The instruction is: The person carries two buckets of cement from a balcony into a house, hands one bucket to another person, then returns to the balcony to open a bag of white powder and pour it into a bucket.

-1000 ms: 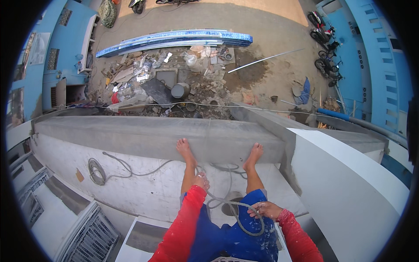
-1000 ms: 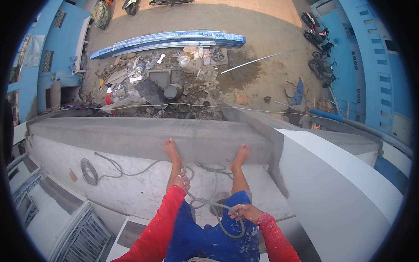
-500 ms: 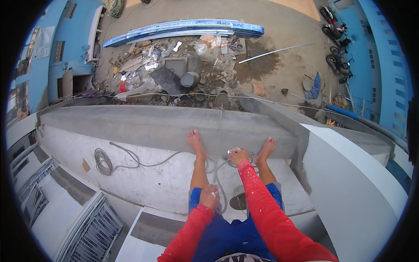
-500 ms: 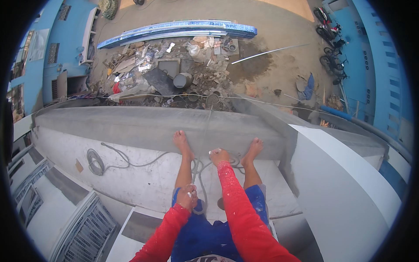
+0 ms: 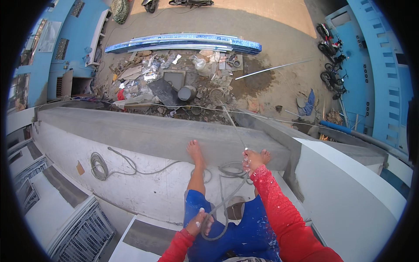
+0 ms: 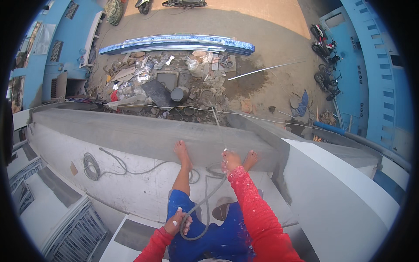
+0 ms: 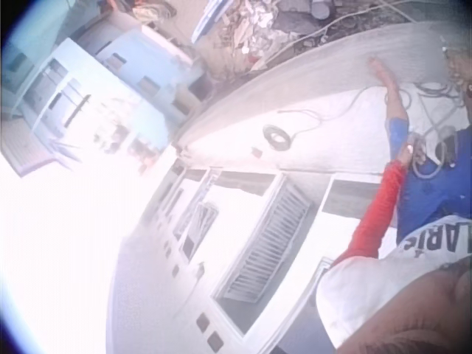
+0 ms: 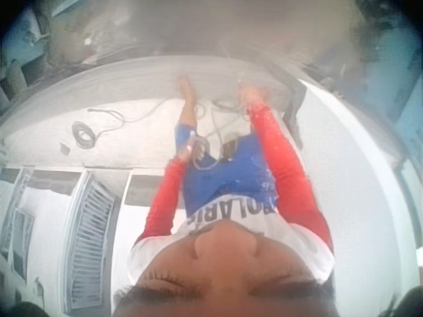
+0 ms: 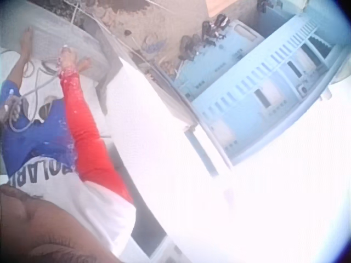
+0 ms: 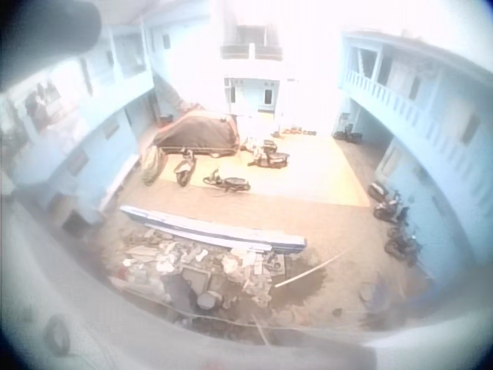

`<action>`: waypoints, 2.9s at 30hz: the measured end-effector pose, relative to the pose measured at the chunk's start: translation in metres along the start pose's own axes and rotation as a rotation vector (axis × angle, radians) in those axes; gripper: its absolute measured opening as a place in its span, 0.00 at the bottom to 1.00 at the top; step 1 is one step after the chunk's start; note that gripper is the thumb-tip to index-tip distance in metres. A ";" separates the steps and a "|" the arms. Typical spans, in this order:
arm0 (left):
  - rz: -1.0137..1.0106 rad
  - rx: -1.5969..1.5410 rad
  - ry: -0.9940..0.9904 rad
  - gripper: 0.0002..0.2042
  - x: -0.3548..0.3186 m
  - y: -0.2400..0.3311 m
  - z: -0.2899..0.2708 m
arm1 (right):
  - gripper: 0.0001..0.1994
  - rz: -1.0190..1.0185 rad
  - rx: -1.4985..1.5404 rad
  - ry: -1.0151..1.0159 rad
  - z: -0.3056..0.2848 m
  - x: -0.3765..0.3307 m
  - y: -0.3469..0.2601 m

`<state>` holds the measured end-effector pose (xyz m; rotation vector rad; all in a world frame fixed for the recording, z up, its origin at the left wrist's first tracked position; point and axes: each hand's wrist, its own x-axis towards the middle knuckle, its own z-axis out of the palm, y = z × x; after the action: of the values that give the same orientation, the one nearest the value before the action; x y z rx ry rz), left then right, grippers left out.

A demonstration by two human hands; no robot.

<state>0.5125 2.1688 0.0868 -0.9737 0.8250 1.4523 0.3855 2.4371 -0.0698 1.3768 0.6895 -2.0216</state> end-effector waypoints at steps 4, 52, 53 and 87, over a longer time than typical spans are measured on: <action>0.109 0.222 -0.040 0.42 0.137 0.074 -0.006 | 0.13 -0.032 -0.316 0.063 0.028 -0.143 -0.022; 1.036 -0.890 -1.024 0.09 -0.452 -0.204 0.199 | 0.20 -1.220 -0.974 0.545 -0.215 -0.383 0.217; 0.978 -0.902 -1.017 0.09 -0.449 -0.209 0.186 | 0.21 -1.175 -1.013 0.563 -0.220 -0.384 0.218; 0.854 -0.893 -0.411 0.08 -0.272 -0.278 -0.100 | 0.14 -0.472 -0.890 0.570 -0.258 -0.369 0.426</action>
<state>0.8033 1.9969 0.3042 -0.9097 0.2313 2.7856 0.9612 2.3906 0.1550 1.2565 2.0171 -1.2510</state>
